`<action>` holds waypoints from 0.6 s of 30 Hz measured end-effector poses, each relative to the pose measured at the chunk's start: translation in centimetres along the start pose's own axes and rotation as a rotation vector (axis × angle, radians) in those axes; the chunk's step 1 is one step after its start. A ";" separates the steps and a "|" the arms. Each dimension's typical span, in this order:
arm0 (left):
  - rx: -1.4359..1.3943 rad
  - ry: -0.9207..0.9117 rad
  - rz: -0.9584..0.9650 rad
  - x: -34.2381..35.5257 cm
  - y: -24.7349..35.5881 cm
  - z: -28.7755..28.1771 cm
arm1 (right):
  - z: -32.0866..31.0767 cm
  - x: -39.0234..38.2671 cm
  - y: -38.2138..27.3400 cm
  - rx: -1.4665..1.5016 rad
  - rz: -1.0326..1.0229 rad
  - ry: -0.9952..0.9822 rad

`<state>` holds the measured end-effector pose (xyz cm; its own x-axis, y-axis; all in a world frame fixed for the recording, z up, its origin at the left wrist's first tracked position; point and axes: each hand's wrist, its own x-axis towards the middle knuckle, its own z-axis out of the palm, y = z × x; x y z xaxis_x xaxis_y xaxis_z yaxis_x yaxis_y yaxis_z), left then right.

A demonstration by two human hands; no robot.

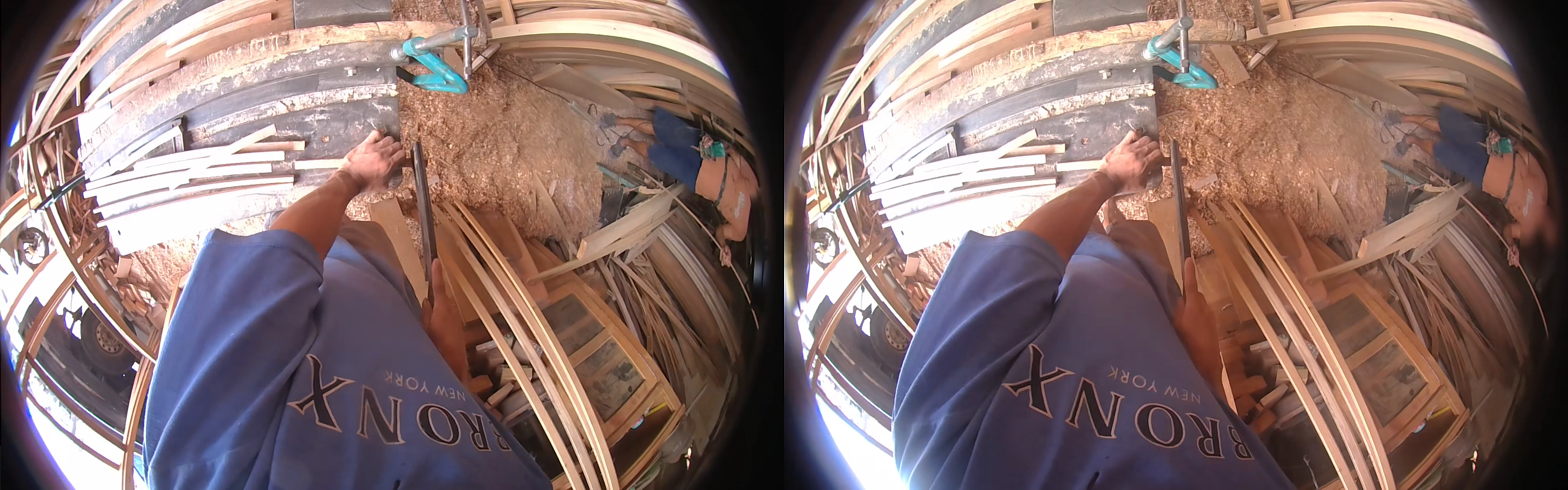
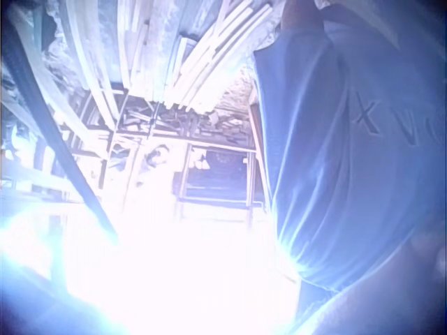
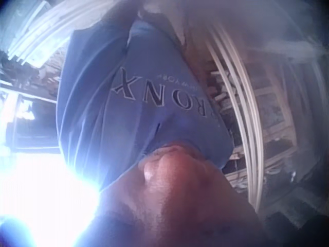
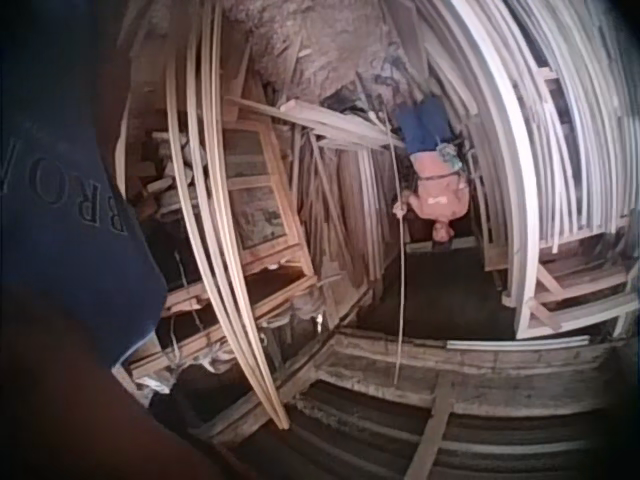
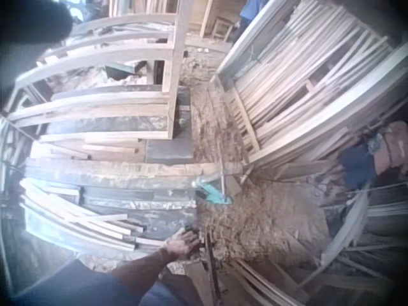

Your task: The person uses a hand saw to cut thin wooden strips on a workbench. They repeatedly position each strip, saw it to length, and place the cut pieces into a wooden frame structure nearby. The process is repeated for multiple strips throughout the clip.

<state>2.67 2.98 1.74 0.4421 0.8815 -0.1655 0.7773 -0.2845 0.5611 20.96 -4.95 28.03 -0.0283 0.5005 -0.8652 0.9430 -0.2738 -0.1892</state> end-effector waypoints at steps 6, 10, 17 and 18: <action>0.068 0.280 0.106 -0.6 -0.2 1.4 | -0.3 6.4 -1.9 0.024 -0.135 0.065; 0.089 0.139 0.068 -0.5 -0.3 1.0 | 0.2 2.1 -1.3 -0.037 -0.130 0.120; 0.095 0.268 0.102 -0.2 -0.4 1.2 | 0.1 6.6 -0.4 0.066 -0.155 0.064; 0.091 0.284 0.094 -0.3 -0.3 1.3 | 0.1 7.0 -0.4 0.078 -0.119 0.040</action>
<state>2.85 2.32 0.57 0.3811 0.9162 0.1236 0.7817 -0.3907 0.4861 20.37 -1.46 22.03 -0.1233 0.5650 -0.8158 0.9051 -0.2731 -0.3259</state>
